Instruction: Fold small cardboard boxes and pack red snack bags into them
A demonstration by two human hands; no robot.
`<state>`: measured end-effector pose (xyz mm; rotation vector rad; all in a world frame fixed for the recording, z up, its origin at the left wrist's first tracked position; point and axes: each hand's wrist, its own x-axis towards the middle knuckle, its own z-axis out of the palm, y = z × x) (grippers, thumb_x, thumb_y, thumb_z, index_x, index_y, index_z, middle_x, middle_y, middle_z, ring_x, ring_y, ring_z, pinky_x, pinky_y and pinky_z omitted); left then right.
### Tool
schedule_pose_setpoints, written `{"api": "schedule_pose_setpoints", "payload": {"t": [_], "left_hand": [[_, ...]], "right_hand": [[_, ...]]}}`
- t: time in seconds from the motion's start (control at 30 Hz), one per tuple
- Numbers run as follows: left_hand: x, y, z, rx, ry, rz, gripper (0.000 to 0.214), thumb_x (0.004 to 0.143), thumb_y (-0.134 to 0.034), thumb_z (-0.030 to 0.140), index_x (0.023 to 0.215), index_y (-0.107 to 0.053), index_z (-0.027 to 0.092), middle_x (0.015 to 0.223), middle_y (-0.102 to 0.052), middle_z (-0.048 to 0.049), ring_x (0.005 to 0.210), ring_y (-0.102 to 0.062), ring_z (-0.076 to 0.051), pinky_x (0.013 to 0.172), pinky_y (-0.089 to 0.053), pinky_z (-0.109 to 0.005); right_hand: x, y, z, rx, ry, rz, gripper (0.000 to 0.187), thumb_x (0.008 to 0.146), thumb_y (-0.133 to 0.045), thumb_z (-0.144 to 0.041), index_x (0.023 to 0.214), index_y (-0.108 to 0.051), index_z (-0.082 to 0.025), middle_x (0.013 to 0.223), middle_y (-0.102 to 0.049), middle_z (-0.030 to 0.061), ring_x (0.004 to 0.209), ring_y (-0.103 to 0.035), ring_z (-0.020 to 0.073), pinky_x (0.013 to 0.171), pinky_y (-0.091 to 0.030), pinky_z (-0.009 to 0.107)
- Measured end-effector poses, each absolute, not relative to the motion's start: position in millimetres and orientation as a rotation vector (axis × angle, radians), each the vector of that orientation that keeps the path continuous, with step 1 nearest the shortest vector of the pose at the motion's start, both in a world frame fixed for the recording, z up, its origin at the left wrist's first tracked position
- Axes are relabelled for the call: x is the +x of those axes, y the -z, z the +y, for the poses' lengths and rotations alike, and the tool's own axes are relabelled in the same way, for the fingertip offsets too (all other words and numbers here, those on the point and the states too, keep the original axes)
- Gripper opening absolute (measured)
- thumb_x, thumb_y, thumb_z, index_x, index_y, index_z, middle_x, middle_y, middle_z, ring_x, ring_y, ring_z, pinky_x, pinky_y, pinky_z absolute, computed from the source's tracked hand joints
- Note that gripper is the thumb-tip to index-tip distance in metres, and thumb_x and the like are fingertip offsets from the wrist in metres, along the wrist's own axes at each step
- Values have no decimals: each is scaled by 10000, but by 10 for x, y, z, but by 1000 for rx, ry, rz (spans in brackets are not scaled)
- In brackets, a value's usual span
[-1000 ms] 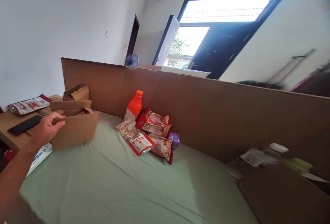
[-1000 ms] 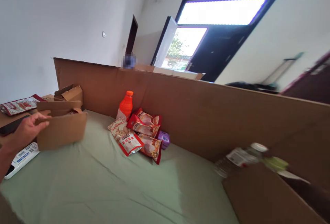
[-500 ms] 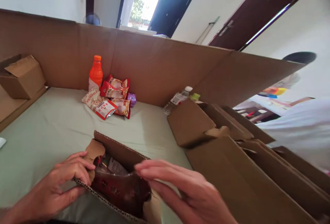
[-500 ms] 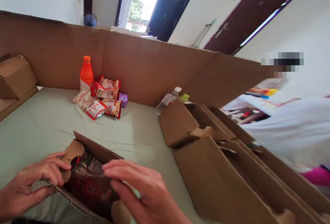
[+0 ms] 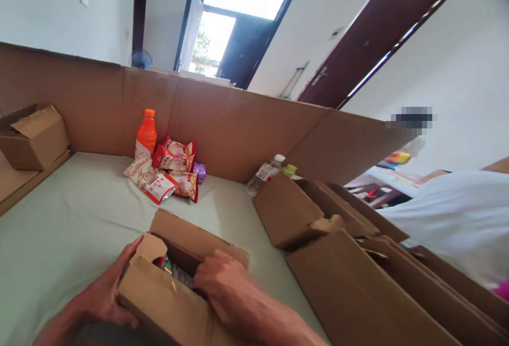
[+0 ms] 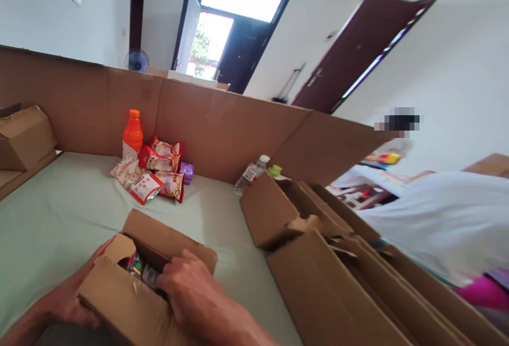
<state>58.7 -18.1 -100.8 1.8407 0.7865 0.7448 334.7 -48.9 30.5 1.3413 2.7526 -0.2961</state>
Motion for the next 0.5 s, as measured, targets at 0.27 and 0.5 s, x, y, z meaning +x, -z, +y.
{"api": "schedule_pose_setpoints", "payload": {"t": [0.27,0.5], "left_hand": [[541,640,-146,1767,-873,824,1214,695,-793,650,1618,-79,316,1654,-281,-140,1511,-296,-409,1188,-352,-595],[298,880,-6,1759,-880,919,1208,691,-732,770,1615,-95,322,1682,-225,-131,1518,-281,-414,1209,-324,-582]], "right_hand": [[3748,-737,-492,2025,436,3373,230,967,-568,-327,850,-755,-259,841,-765,23,785,-700,193,730,-531,300],[4153,-1079,-98,3209,-271,2829,232,858,-672,-521,937,-774,-328,895,-771,11,846,-715,259,749,-574,377]]}}
